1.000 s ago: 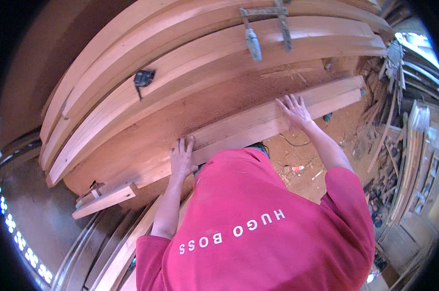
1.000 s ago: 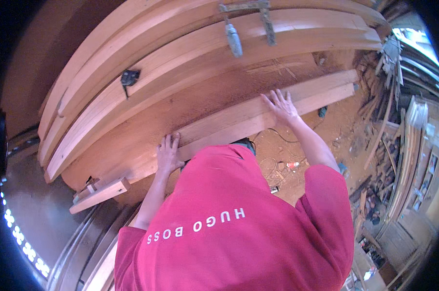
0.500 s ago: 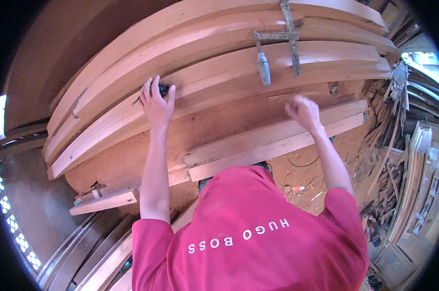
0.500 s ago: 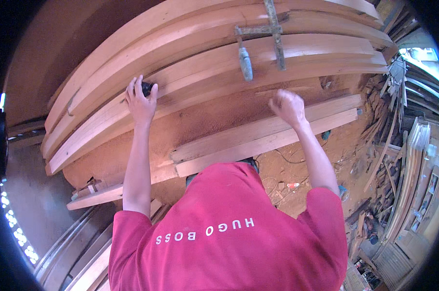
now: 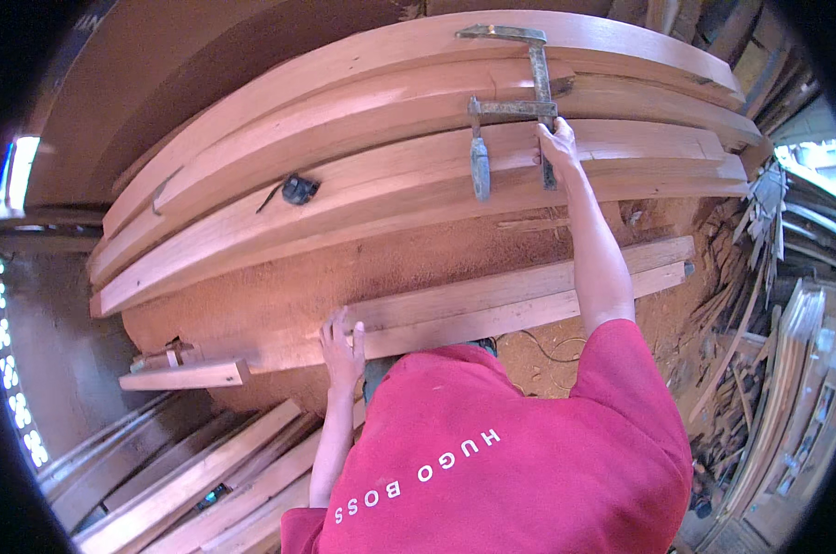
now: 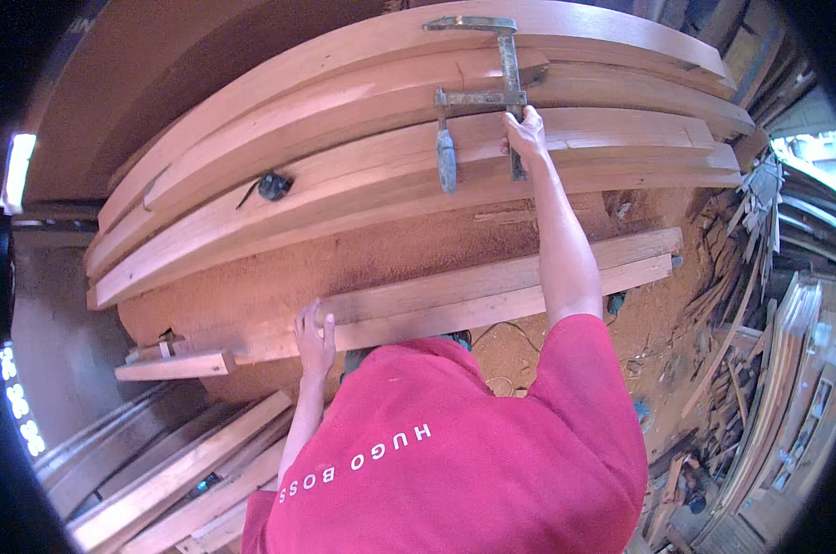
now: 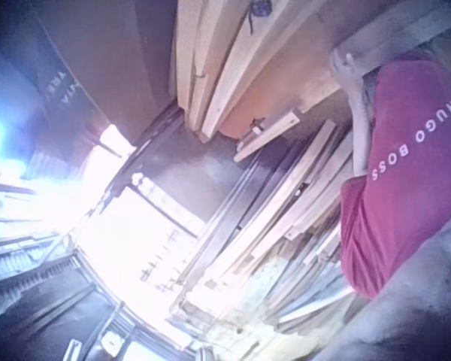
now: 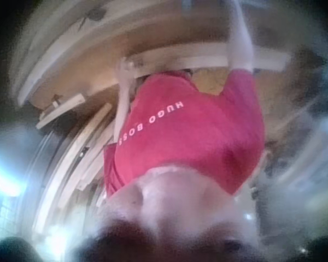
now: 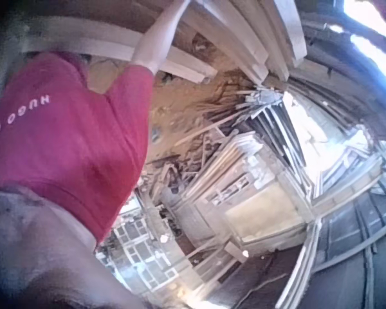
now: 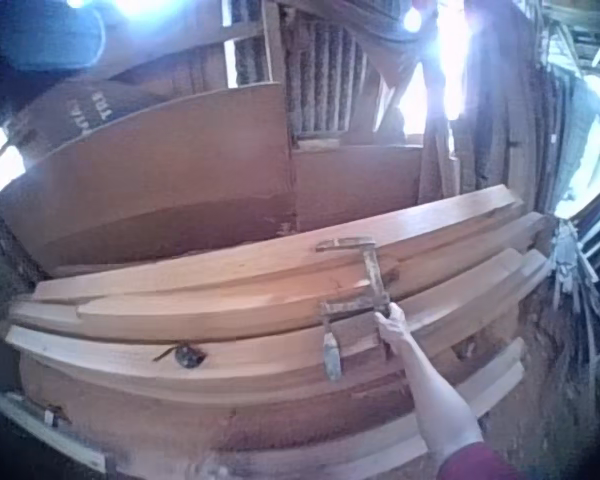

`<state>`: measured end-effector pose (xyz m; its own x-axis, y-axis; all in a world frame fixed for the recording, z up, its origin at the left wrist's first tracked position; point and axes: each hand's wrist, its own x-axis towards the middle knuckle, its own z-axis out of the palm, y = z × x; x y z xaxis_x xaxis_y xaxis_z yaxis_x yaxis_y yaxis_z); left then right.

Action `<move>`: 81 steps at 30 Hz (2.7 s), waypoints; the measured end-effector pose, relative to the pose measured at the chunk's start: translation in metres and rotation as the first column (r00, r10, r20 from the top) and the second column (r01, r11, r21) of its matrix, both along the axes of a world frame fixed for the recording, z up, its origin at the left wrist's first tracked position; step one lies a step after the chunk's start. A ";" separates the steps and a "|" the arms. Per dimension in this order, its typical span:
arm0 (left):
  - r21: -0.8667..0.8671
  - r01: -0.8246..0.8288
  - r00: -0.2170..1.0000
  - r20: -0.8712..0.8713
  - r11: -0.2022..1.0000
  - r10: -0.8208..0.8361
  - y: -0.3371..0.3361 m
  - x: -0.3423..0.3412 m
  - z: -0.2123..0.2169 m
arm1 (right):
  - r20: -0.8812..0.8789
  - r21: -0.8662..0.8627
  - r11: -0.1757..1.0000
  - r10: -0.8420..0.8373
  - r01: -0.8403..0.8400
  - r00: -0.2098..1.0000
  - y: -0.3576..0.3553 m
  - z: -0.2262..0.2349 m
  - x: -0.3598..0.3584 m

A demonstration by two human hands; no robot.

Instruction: The person aligns and secures wooden planks onto a curved wooden structure using a metal clamp. They repeatedly position the planks, adjust the clamp to hold them in place, and then remove the clamp to reposition it further along the assembly.

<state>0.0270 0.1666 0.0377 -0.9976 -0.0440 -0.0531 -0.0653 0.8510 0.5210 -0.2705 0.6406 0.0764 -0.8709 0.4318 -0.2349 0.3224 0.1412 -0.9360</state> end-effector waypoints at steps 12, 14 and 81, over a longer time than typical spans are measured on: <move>0.691 -0.053 0.984 -0.085 0.721 0.154 -0.005 -0.075 0.052 | -0.100 0.294 0.939 0.217 -0.179 0.971 -0.091 0.131 0.210; 0.754 -0.003 0.995 -0.062 0.657 0.076 -0.009 -0.087 0.052 | -0.121 0.426 0.883 0.273 -0.198 0.954 -0.117 0.129 0.248; 0.660 -0.696 0.662 0.742 0.283 -0.104 0.288 0.138 -0.126 | 0.373 -0.167 0.985 0.012 0.054 0.928 -0.008 -0.086 0.450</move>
<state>0.1653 0.4548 -0.0878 -0.6149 0.1421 -0.7757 -0.7807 -0.2492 0.5731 0.1794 0.6322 -0.0095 -0.6980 0.3733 -0.6111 0.6523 -0.0206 -0.7576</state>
